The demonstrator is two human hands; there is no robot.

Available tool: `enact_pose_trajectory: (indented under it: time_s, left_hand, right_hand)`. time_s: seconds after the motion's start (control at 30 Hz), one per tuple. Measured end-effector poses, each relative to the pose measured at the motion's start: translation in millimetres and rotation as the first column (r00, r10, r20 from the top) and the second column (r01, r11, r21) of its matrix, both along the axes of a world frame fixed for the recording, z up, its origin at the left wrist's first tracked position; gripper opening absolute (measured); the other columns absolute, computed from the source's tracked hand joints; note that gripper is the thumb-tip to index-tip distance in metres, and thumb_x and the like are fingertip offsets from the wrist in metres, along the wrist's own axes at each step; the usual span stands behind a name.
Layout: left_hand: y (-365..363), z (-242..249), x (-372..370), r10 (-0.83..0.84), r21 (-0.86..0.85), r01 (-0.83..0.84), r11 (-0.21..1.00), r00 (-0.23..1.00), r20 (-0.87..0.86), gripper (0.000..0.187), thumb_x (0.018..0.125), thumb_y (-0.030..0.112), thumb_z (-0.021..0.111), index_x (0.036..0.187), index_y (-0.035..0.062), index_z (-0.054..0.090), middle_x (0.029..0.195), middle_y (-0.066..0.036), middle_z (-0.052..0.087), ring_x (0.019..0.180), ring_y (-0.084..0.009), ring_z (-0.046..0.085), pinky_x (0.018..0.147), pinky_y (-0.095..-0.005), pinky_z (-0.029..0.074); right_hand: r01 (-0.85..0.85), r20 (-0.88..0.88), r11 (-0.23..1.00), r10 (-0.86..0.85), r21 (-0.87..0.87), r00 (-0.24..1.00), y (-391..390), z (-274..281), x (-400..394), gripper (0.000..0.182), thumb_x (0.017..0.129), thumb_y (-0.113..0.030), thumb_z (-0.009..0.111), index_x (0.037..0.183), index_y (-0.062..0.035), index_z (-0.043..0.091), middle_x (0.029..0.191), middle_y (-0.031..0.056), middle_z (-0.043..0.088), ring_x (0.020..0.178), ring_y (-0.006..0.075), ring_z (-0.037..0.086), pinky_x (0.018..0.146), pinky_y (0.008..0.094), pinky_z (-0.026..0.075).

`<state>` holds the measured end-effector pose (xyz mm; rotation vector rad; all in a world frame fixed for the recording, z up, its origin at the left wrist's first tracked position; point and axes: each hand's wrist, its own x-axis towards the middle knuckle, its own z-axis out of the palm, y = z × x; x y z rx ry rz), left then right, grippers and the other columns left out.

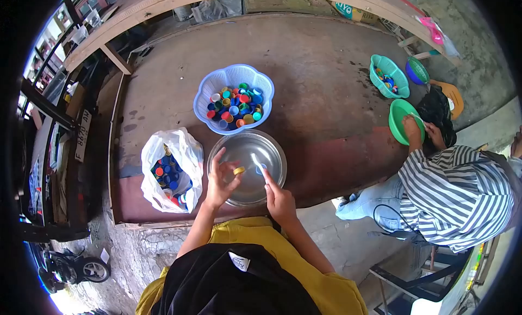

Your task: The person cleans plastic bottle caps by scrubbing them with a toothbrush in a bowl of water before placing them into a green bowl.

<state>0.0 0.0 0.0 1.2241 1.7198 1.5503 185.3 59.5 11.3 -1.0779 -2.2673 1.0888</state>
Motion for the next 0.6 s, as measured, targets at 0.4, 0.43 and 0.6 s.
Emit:
enact_pose_trajectory:
  time_s: [0.4,0.43,0.6]
  left_hand:
    - [-3.5,1.4,1.5,0.033,0.006,-0.034,0.999,0.998,0.060,0.085,0.072,-0.006,0.066,0.143,0.0035,0.020,0.084,-0.007,0.058,0.071,-0.0127,0.054,0.070,-0.0249,0.048]
    - [-4.4,3.3,1.5,0.025,0.001,-0.025,1.000,0.999,0.045,0.085,0.071,-0.006,0.066,0.143,0.0035,0.020,0.084,-0.007,0.059,0.071,-0.0130,0.054,0.070,-0.0250,0.048]
    - [-0.4,-3.1,-2.2,0.012,0.055,-0.006,0.998,0.995,-0.096,0.086,0.072,-0.005,0.066,0.143,0.0041,0.019,0.085,-0.009,0.059,0.071,-0.0152,0.055,0.073,-0.0269,0.048]
  right_hand:
    - [-0.041,-0.104,0.987,0.057,0.155,0.993,-5.5,-8.8,-4.5,0.045,0.091,-0.014,0.051,0.135,-0.0210,0.046,0.086,0.0170,0.065,0.068,0.0356,0.062,0.059,0.0417,0.049]
    - [-0.003,-0.069,0.993,0.011,0.121,0.998,-2.8,-10.9,-5.0,0.046,0.091,-0.014,0.052,0.136,-0.0210,0.046,0.084,0.0159,0.065,0.067,0.0348,0.062,0.058,0.0411,0.049]
    - [-0.149,0.005,0.979,0.150,0.135,0.989,-15.4,10.0,-8.0,0.043,0.091,-0.009,0.050,0.133,-0.0140,0.048,0.100,0.0198,0.063,0.077,0.0367,0.064,0.064,0.0377,0.051]
